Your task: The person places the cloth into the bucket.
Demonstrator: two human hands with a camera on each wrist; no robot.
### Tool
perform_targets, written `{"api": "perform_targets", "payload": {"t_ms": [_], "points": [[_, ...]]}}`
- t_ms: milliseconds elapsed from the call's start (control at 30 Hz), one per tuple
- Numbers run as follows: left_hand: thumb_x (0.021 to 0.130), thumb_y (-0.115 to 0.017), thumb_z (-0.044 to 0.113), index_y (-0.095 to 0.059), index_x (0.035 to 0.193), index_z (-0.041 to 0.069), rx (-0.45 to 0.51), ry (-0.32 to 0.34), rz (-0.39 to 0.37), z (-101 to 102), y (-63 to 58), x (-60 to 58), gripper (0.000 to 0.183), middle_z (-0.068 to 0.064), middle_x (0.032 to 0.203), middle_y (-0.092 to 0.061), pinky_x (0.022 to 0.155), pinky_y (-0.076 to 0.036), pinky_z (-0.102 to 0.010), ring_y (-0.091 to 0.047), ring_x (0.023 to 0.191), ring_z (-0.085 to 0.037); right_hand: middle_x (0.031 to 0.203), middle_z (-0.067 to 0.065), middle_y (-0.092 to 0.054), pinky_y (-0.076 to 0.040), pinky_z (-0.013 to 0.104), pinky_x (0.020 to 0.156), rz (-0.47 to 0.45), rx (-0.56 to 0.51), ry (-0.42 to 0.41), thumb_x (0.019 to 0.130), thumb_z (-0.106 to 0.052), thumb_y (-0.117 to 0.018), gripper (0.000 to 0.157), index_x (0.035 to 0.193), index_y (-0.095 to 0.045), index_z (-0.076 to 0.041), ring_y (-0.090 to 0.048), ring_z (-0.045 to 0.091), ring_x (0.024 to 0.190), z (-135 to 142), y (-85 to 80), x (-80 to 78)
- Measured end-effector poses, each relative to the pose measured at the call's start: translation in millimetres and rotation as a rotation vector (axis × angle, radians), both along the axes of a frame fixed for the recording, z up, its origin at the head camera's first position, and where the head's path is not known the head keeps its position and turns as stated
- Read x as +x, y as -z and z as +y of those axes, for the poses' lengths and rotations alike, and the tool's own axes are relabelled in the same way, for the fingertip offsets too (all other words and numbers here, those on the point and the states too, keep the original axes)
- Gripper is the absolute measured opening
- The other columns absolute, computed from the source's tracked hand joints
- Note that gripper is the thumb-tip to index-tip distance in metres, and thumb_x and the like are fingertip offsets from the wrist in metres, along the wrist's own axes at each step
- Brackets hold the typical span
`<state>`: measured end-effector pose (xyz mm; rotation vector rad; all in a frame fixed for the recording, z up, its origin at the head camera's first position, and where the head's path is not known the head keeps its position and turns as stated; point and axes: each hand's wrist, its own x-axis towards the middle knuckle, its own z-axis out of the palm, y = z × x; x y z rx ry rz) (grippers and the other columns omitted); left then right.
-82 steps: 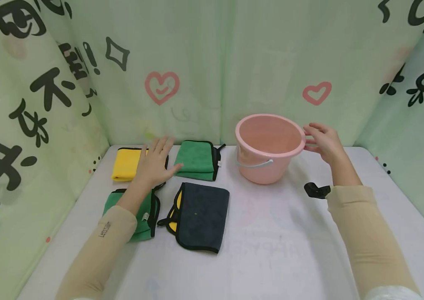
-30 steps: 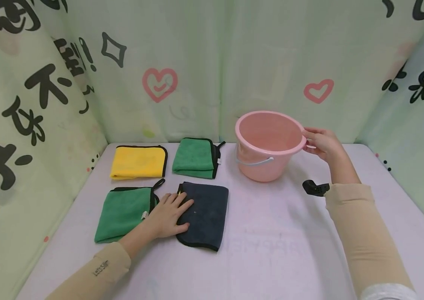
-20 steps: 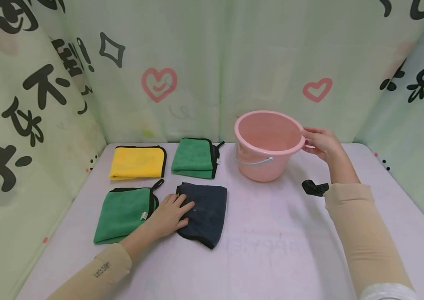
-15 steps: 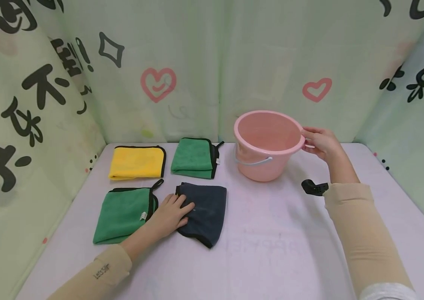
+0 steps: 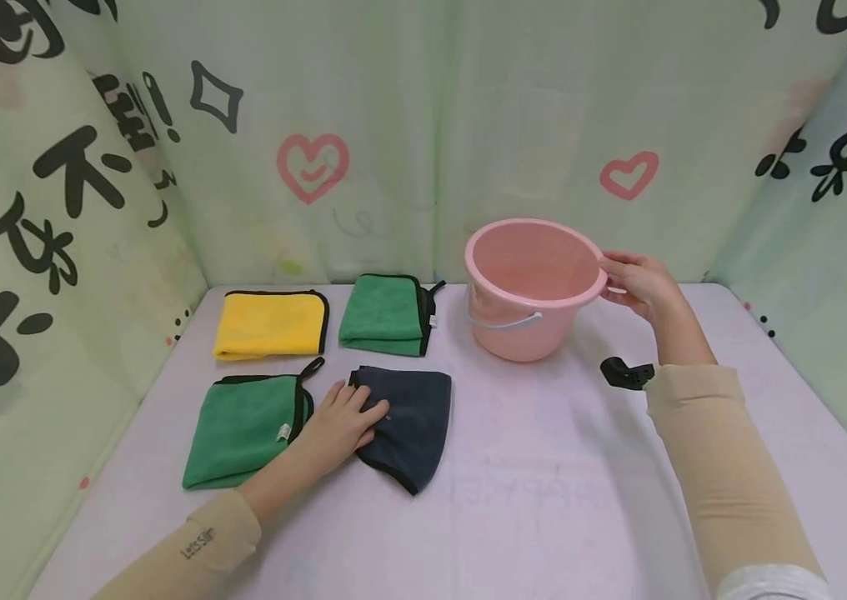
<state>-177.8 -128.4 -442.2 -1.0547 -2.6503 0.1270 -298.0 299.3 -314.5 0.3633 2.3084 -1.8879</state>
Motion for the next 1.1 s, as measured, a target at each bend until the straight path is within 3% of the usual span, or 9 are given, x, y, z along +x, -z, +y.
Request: {"api": "perform_targets", "payload": {"t_ms": [200, 467, 733, 1100], "points": [[0.082, -0.068, 0.027, -0.05, 0.117, 0.017, 0.021, -0.012, 0.024, 4, -10.1, 1.5, 0.04, -0.011, 0.105, -0.048, 0.097, -0.034, -0.052, -0.05, 0.096, -0.028, 0.113, 0.002, -0.046, -0.049, 0.016, 0.071, 0.003, 0.01, -0.003, 0.091, -0.032, -0.052, 0.064, 0.143, -0.026, -0.005, -0.053, 0.009, 0.089, -1, 0.0, -0.2], [0.08, -0.07, 0.024, -0.05, 0.112, 0.017, 0.066, -0.008, 0.085, 15, -36.7, -4.3, 0.039, -0.011, 0.103, -0.048, 0.097, -0.033, -0.054, -0.05, 0.095, -0.029, 0.114, 0.003, -0.044, -0.049, 0.017, 0.072, -0.01, 0.024, -0.022, 0.091, -0.033, -0.051, 0.065, 0.144, -0.024, -0.006, -0.052, 0.009, 0.088, -2, -1.9, 0.1], [0.079, -0.072, 0.025, -0.05, 0.11, 0.016, 0.121, -0.004, 0.222, 30, -75.7, -26.3, 0.039, -0.013, 0.103, -0.052, 0.095, -0.036, -0.054, -0.055, 0.093, -0.03, 0.114, 0.002, -0.045, -0.049, 0.018, 0.073, -0.038, 0.026, -0.029, 0.09, -0.035, -0.053, 0.068, 0.144, -0.024, -0.007, -0.051, 0.009, 0.088, 1, -4.5, -0.2], [0.085, -0.065, 0.024, -0.049, 0.111, 0.013, 0.233, -0.004, 0.318, 48, -134.6, -64.4, 0.032, -0.018, 0.107, -0.052, 0.095, -0.036, -0.056, -0.054, 0.095, -0.035, 0.116, 0.002, -0.044, -0.049, 0.021, 0.079, -0.072, 0.058, -0.036, 0.089, -0.037, -0.055, 0.071, 0.144, -0.024, -0.007, -0.051, 0.013, 0.093, 4, -4.9, -2.9]]}}
